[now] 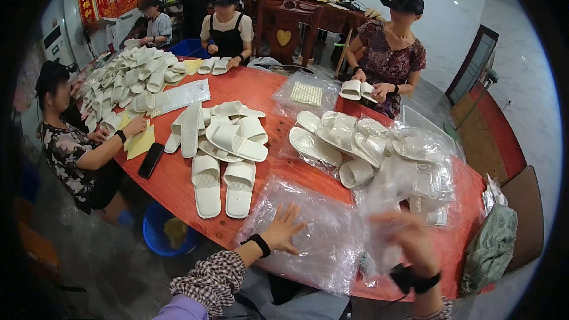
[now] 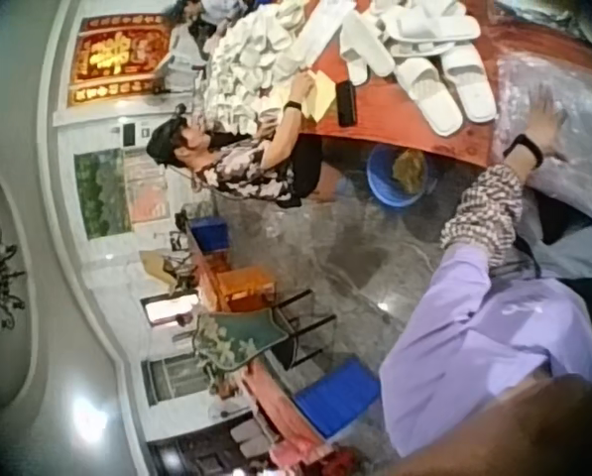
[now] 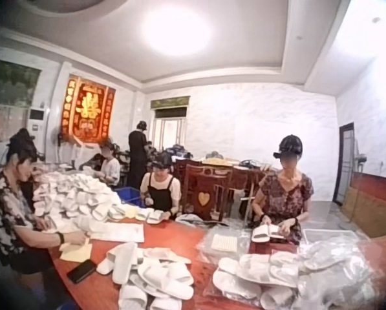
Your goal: The person is putting pairs of white sandals into plastic bags.
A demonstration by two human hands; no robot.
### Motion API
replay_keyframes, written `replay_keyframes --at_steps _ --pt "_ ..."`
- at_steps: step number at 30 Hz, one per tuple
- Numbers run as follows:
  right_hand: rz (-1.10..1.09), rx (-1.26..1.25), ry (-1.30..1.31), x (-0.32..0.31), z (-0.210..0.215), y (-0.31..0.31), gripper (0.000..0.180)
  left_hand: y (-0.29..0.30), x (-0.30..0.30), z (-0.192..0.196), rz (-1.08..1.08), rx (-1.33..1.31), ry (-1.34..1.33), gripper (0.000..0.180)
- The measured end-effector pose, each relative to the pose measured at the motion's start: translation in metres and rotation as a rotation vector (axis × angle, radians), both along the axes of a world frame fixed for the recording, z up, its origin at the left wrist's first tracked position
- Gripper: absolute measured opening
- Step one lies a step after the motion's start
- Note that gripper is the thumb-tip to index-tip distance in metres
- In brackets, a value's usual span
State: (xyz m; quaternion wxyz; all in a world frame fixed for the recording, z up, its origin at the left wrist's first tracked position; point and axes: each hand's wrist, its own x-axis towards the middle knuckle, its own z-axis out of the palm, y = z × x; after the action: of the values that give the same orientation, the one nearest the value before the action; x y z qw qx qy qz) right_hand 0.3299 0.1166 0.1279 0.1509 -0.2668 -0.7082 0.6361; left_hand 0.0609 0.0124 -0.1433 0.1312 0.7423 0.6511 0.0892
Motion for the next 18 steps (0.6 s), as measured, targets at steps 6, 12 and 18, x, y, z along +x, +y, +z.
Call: replay_keyframes --at_steps 6,12,18 --pt "0.685 0.673 0.05 -0.077 -0.125 -0.07 0.063 0.02 0.0 -0.018 0.078 0.365 -0.762 0.056" --pt "0.015 0.387 -0.173 -0.013 -0.156 -0.037 0.034 0.002 -0.059 -0.114 0.002 -0.045 -0.435 0.071" --pt "-0.481 0.546 -0.351 0.063 -0.213 -0.004 0.031 0.018 -0.014 -0.028 -0.087 -0.089 0.225 0.107"
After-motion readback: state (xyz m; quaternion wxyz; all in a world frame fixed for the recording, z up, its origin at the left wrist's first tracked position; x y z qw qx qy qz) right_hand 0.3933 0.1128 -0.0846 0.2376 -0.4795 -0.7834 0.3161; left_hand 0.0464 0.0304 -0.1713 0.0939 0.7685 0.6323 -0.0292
